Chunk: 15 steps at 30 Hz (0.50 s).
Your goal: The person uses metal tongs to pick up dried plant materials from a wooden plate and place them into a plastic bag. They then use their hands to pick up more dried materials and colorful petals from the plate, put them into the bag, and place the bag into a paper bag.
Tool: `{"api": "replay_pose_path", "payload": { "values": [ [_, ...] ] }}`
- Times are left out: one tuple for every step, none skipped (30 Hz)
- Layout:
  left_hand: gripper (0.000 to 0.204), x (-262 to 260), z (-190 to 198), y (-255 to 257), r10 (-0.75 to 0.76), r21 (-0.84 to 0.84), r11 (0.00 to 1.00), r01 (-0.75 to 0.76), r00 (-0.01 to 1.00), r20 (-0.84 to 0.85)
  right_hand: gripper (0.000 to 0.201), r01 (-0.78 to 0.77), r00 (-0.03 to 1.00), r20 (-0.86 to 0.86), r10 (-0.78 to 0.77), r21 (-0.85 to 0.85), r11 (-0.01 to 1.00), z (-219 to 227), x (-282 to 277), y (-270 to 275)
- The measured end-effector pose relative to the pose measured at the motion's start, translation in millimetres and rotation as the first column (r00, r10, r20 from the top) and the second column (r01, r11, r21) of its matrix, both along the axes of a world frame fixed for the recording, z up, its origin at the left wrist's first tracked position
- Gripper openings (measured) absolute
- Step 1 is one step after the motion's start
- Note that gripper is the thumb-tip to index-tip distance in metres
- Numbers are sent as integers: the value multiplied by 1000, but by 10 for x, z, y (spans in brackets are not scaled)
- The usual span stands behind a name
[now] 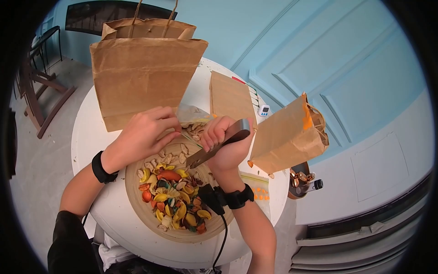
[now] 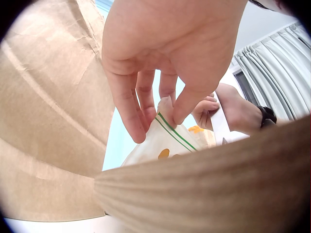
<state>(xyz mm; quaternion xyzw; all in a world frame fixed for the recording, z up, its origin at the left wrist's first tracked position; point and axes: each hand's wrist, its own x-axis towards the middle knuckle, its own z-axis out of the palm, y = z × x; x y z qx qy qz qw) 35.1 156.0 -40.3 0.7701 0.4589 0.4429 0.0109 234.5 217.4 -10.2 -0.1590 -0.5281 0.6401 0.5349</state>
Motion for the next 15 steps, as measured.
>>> {"api": "replay_pose_path", "payload": {
  "values": [
    [11, 0, -5, 4, 1, 1, 1000, -1, 1000, 0, 67, 4, 1000, -9, -4, 4, 1000, 49, 8, -12],
    [10, -2, -7, 4, 2, 2, 1000, -2, 1000, 0, 66, 8, 1000, -18, -8, 9, 1000, 105, 16, -28],
    [10, -4, -2, 0, 2, -2, 1000, -2, 1000, -2, 65, 11, 1000, -27, -10, 14, 1000, 160, 28, -34],
    [10, -5, 6, -5, 1, -6, 1000, -1, 1000, -3, 64, 22, 999, -42, -20, 46, 999, 228, 59, -13],
    [10, -7, 13, -9, 0, -10, 1000, 0, 1000, -5, 63, 34, 998, -57, -29, 79, 996, 309, 95, 29],
    [10, -13, 17, -13, -2, -13, 1000, 2, 1000, -11, 62, 46, 997, -72, -38, 111, 993, 379, 108, 66],
    [11, -20, 19, -15, -6, -16, 1000, 6, 1000, -17, 61, 96, 993, -83, -87, 104, 990, 441, 94, 94],
    [12, -24, 26, -13, -11, -17, 1000, 11, 1000, -24, 61, 147, 986, -95, -138, 98, 984, 510, 76, 126],
    [11, -26, 30, -12, -20, -3, 1000, 19, 1000, -24, 60, 200, 976, -108, -190, 92, 976, 568, 58, 166],
    [11, -24, 24, -16, -28, 11, 1000, 29, 999, -23, 60, 231, 968, -124, -219, 97, 968, 559, 30, 242],
    [11, -17, 27, -19, -36, 25, 999, 37, 999, -23, 62, 217, 974, -91, -206, 141, 966, 504, 43, 355],
    [10, -6, 35, -24, -34, 23, 999, 35, 999, -13, 62, 271, 962, -60, -266, 123, 955, 494, -41, 354],
    [9, -1, 41, -33, -31, 20, 999, 31, 1000, -3, 63, 324, 946, -28, -323, 105, 940, 475, -119, 341],
    [9, -5, 47, -38, -26, 15, 1000, 26, 1000, 7, 63, 315, 949, -53, -311, 119, 942, 483, -101, 332],
    [8, -7, 58, -37, -11, 29, 1000, 11, 1000, 11, 63, 304, 952, -78, -296, 134, 943, 487, -56, 316]
  ]
}}
